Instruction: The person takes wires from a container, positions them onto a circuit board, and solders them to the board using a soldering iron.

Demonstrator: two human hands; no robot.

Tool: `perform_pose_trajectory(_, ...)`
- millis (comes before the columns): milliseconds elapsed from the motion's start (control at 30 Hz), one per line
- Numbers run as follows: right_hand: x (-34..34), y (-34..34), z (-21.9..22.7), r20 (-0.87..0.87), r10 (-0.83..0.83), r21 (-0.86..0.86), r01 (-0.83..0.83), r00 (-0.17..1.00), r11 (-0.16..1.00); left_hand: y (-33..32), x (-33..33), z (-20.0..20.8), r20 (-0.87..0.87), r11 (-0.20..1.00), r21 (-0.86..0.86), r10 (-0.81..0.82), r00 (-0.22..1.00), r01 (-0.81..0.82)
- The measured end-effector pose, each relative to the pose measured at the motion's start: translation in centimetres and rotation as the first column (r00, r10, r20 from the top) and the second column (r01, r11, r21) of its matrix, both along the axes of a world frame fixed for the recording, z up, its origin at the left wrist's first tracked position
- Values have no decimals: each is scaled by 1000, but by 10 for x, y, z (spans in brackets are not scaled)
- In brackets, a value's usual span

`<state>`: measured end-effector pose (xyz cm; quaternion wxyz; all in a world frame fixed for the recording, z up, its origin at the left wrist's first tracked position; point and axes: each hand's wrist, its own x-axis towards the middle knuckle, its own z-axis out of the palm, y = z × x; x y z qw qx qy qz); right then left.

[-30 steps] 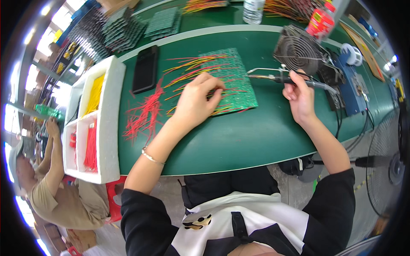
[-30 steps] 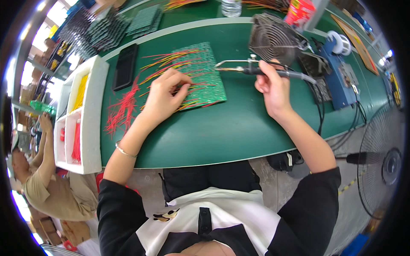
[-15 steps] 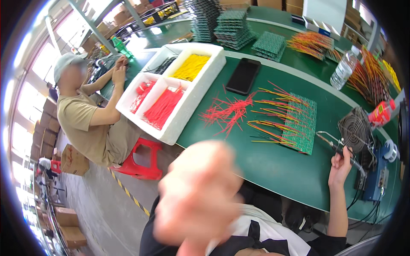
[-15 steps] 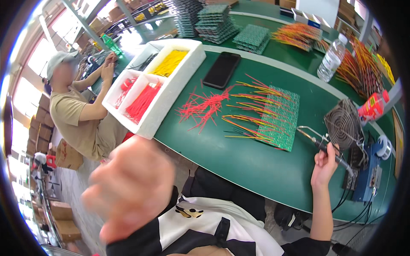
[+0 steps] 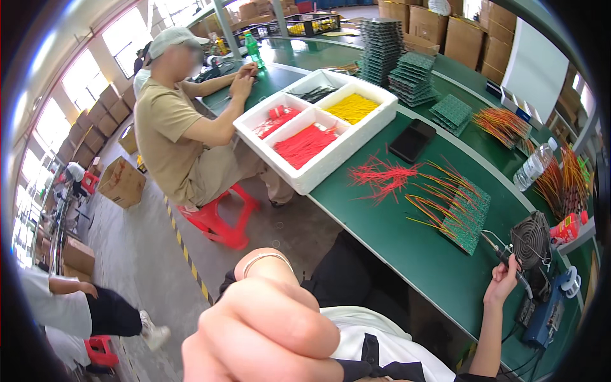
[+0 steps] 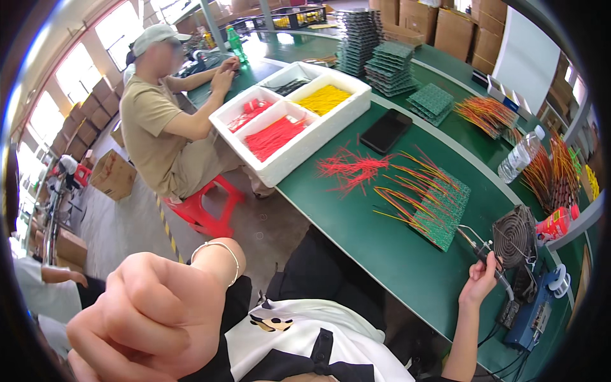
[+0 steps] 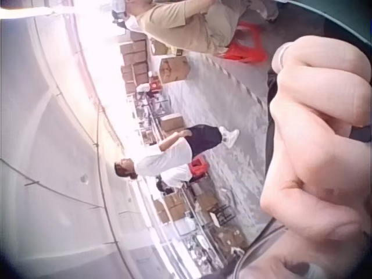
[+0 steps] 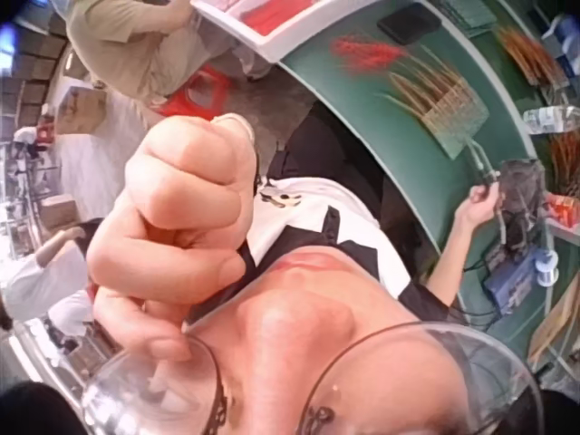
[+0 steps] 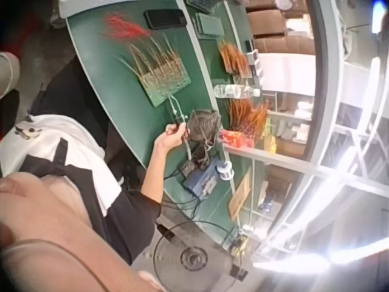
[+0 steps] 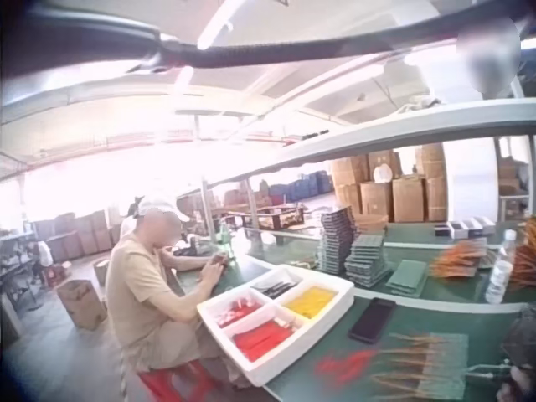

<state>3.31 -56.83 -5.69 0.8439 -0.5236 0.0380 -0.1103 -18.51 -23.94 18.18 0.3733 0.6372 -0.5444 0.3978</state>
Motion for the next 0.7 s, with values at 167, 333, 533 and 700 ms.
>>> perform_pose_trajectory(167, 6, -10, -7, -43, -79, 90, 82, 996, 993, -11, 45, -32, 126, 860, -364, 425, 896, -357)
perform_pose_trajectory(333, 33, -36, -39, -58, -64, 56, 67, 996, 996, 59, 86, -31, 6, 679, -286, 707, 707, -676)
perform_pose_trajectory(533, 15, -23, -14, -53, -25, -27, 24, 998, 999, 149, 196, -77, -224, 421, -58, 878, 423, -905)
perform_pose_trajectory(700, 2, -19, -1, -62, -19, -12, 19, 998, 1000, 186, 283, -132, -254, 220, 351, 958, 134, -910)
